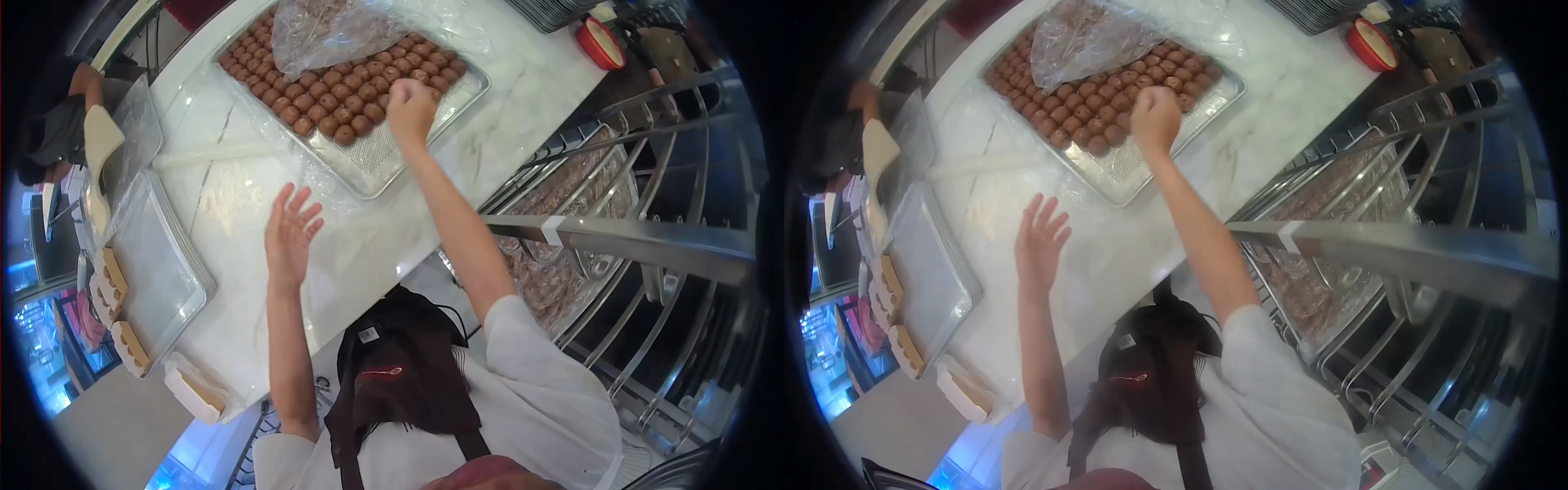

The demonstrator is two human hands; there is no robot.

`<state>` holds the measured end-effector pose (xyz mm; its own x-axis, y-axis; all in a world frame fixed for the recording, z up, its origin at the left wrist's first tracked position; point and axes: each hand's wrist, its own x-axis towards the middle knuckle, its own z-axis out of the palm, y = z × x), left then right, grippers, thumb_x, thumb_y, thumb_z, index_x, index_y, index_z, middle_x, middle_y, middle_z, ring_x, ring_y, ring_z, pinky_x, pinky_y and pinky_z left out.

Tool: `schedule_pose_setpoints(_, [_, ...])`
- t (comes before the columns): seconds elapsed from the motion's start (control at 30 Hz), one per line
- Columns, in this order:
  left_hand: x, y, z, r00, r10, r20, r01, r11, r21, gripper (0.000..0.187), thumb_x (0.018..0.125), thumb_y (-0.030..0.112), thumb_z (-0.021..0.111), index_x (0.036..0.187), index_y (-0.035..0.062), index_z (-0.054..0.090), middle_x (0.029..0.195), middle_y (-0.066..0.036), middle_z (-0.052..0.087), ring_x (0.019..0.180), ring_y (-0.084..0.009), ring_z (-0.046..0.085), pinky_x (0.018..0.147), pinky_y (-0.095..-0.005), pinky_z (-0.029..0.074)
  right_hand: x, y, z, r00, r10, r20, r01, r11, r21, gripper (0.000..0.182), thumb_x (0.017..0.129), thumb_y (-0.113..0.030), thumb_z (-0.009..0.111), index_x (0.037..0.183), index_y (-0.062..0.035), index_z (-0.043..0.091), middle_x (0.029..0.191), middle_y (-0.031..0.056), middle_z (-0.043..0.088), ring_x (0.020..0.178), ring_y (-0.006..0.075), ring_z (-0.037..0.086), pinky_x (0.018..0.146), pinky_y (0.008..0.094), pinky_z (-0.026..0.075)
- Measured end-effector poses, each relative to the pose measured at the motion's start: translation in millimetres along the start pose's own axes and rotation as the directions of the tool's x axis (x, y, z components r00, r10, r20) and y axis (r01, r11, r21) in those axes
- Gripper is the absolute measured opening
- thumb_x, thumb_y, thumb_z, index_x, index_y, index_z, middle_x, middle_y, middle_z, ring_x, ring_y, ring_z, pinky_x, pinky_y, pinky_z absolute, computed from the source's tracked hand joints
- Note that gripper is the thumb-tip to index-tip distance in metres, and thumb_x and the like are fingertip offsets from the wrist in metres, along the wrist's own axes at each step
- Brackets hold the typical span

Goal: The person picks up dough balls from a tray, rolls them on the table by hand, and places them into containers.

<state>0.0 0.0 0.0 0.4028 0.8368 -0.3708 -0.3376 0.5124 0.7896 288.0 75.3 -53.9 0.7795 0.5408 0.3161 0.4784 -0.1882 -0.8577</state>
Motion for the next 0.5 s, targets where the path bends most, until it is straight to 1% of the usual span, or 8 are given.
schedule_pose_setpoints(0.07, [-11,-12,-7,0.993,-0.093,-0.075,0.089,0.995,-0.047,0.061,0.102,0.047,0.047,0.15,0.0106,0.037,0.137,-0.01,0.054,0.111,-0.0225,0.058,0.094,-0.0382,0.047,34,31,16,0.967,0.174,-0.184,-0.205,0.965,-0.165,0.022,0.088,-0.023,0.06,0.098,-0.007,0.073,0.102,0.0195,0.069,0.096,0.0356,0.066,0.086,0.0487,0.05])
schedule_pose_setpoints(0.1, [-23,-22,6,0.998,-0.06,-0.036,0.058,0.996,-0.066,0.061,0.102,0.047,0.047,0.15,0.0106,0.037,0.137,-0.01,0.054,0.111,-0.0225,0.058,0.094,-0.0382,0.047,68,32,-7,0.94,0.202,-0.275,-0.279,0.919,-0.279,0.021,0.087,-0.021,0.06,0.098,-0.0077,0.073,0.103,0.0186,0.069,0.095,0.036,0.066,0.085,0.0486,0.051])
schedule_pose_setpoints(0.17, [-48,-24,-6,0.99,-0.117,-0.076,0.11,0.99,-0.086,0.059,0.102,0.046,0.047,0.148,0.01,0.039,0.135,-0.008,0.055,0.109,-0.0223,0.059,0.093,-0.0369,0.047,88,46,-14,0.906,0.072,-0.417,-0.269,0.859,-0.436,0.022,0.087,-0.02,0.061,0.097,-0.0046,0.072,0.102,0.019,0.07,0.095,0.0364,0.067,0.086,0.0479,0.052])
schedule_pose_setpoints(0.27, [-96,-26,-28,0.973,-0.143,-0.183,0.125,0.987,-0.103,0.057,0.102,0.046,0.047,0.147,0.0105,0.041,0.132,-0.007,0.057,0.108,-0.0221,0.059,0.091,-0.0366,0.047,111,60,-30,0.891,0.38,-0.247,-0.453,0.783,-0.427,0.03,0.089,-0.025,0.062,0.102,-0.0005,0.072,0.107,0.0234,0.07,0.104,0.0356,0.067,0.091,0.0419,0.053])
schedule_pose_setpoints(0.3, [-106,-30,-38,0.973,-0.133,-0.189,0.112,0.987,-0.116,0.057,0.102,0.046,0.047,0.147,0.0105,0.041,0.132,-0.007,0.057,0.108,-0.0221,0.059,0.091,-0.0366,0.047,121,50,-35,0.884,0.432,-0.178,-0.466,0.795,-0.389,0.033,0.089,-0.027,0.062,0.104,0.0008,0.072,0.11,0.0254,0.069,0.108,0.0351,0.067,0.092,0.0395,0.053])
schedule_pose_setpoints(0.33, [-116,-34,-51,0.966,-0.127,-0.224,0.091,0.982,-0.164,0.056,0.102,0.042,0.049,0.148,0.0118,0.041,0.134,-0.007,0.055,0.11,-0.0233,0.058,0.093,-0.0382,0.047,131,52,-34,0.874,0.475,-0.1,-0.461,0.749,-0.476,0.039,0.086,-0.029,0.064,0.11,0.0013,0.071,0.117,0.0262,0.067,0.111,0.0338,0.066,0.095,0.0363,0.053])
schedule_pose_setpoints(0.43, [-146,-48,-84,0.948,-0.131,-0.289,0.04,0.954,-0.298,0.053,0.102,0.038,0.051,0.147,0.013,0.041,0.136,-0.007,0.053,0.112,-0.0247,0.057,0.093,-0.04,0.047,146,58,-32,0.798,0.599,-0.071,-0.559,0.689,-0.461,0.048,0.082,-0.034,0.066,0.111,0.0036,0.07,0.118,0.0259,0.067,0.113,0.0325,0.066,0.096,0.0359,0.052])
schedule_pose_setpoints(0.5, [-156,-52,-93,0.937,-0.141,-0.319,0.009,0.925,-0.38,0.052,0.102,0.037,0.05,0.147,0.0129,0.042,0.135,-0.007,0.053,0.112,-0.0247,0.057,0.093,-0.0404,0.048,153,71,-29,0.797,0.605,-0.005,-0.514,0.672,-0.533,0.054,0.077,-0.036,0.071,0.114,0.0043,0.068,0.119,0.0248,0.067,0.114,0.0327,0.065,0.097,0.0353,0.051])
